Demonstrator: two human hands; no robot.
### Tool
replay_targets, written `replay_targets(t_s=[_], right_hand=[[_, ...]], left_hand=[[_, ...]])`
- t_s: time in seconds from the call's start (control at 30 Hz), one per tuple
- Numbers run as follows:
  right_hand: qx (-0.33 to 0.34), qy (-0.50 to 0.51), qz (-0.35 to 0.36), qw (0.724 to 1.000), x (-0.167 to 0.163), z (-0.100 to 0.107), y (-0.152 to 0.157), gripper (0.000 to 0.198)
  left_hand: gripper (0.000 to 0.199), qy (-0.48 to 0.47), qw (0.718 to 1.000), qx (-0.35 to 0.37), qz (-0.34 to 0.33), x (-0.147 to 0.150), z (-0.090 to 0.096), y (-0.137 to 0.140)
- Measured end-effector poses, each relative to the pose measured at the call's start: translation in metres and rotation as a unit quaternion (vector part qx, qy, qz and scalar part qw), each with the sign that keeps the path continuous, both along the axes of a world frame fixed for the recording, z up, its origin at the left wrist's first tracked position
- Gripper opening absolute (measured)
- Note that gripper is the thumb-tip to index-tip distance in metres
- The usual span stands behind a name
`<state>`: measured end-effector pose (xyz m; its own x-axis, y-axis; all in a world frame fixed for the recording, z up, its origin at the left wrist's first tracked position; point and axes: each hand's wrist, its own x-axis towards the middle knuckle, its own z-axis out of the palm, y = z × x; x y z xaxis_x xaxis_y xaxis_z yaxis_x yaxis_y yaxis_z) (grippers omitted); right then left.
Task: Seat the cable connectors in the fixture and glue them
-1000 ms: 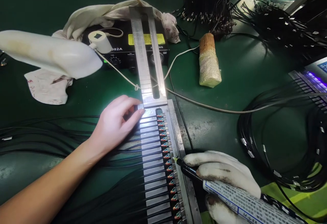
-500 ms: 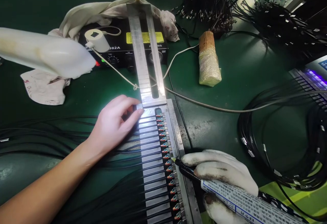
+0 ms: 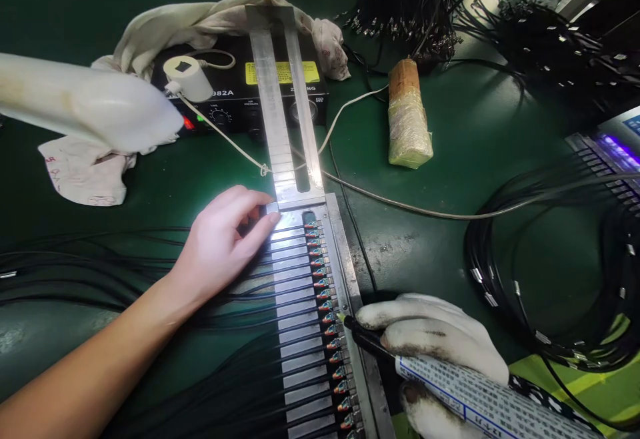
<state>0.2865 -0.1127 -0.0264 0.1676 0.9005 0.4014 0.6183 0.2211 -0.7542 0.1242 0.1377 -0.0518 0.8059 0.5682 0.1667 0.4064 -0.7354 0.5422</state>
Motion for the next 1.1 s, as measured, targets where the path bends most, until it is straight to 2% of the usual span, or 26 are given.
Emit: replay_targets(t_s=[0.23, 0.67, 0.87, 1.1], right_hand=[[0.004, 0.005, -0.005, 1.000, 0.000, 0.002, 0.002, 0.024], [0.032, 0.024, -0.031, 0.999, -0.003, 0.002, 0.010, 0.012], [0.021, 0.015, -0.032, 0.999, -0.004, 0.003, 0.008, 0.013], [0.037, 0.018, -0.026, 0.999, -0.002, 0.002, 0.010, 0.020]], left_hand=[[0.028, 0.001, 1.000, 0.000, -0.001, -0.001, 0.000, 0.000], [0.026, -0.001, 1.000, 0.006, -0.006, 0.000, 0.001, 0.000], [0.028, 0.003, 1.000, 0.003, -0.004, 0.001, 0.001, -0.001], [0.028, 0.005, 1.000, 0.000, -0.003, 0.000, 0.002, -0.001]])
